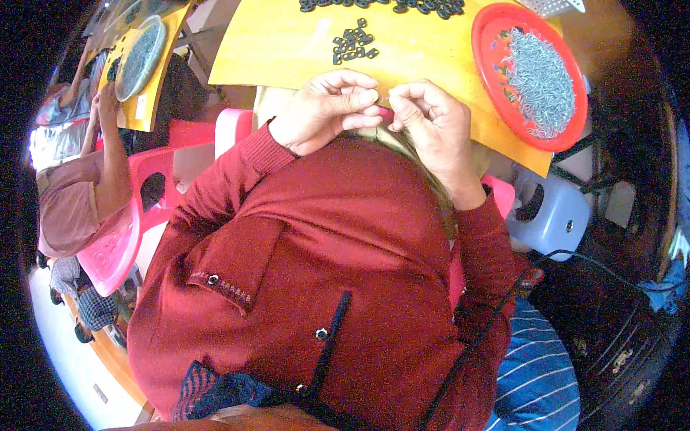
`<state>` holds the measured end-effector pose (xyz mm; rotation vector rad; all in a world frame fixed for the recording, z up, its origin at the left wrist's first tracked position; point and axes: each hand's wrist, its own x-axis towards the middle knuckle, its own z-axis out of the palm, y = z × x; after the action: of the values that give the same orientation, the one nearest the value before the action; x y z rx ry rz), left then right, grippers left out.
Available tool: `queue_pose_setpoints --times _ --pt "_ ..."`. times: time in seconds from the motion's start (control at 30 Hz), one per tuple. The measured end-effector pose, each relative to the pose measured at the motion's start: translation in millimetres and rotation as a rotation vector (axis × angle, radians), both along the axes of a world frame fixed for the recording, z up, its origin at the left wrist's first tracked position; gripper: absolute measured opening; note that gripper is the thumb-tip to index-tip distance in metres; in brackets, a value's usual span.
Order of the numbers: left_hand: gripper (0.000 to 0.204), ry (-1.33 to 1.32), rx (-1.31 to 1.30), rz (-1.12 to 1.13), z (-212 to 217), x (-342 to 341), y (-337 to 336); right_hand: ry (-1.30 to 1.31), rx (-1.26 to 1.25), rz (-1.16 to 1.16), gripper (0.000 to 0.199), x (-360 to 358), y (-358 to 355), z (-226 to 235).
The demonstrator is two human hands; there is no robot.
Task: The person sorts and assembles small plastic or rubber components by hand at a workbench, moving them from containers into a sorting tray.
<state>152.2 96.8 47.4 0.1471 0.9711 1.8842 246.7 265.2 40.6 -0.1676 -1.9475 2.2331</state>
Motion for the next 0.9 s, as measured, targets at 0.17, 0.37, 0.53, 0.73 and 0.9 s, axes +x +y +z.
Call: queue_pose_setpoints --times 0.17,0.37,0.53,0.73,0.9 --pt "0.024 -0.040 -0.017 -0.014 1.3 0.9 1.1 0.012 -0.026 0.006 0.012 0.3 -0.1 -2.4" --pt "0.025 -0.044 0.015 -0.037 -0.3 0.3 0.5 0.014 -0.018 -0.006 0.013 -0.2 -1.2 -2.6" --pt "0.023 -0.023 0.014 -0.023 -2.4 0.1 1.0 -0.004 -0.013 0.001 0.013 -0.3 -1.5 -1.8" --pt "0.023 -0.023 -0.015 -0.028 -1.4 -0.4 0.5 -0.005 0.026 -0.008 0.012 -1.1 -2.2 -3.5" --pt "0.022 -0.020 -0.026 -0.013 -1.8 -0.2 0.6 -0.013 0.002 -0.019 0.012 -0.9 -2.2 -5.3"
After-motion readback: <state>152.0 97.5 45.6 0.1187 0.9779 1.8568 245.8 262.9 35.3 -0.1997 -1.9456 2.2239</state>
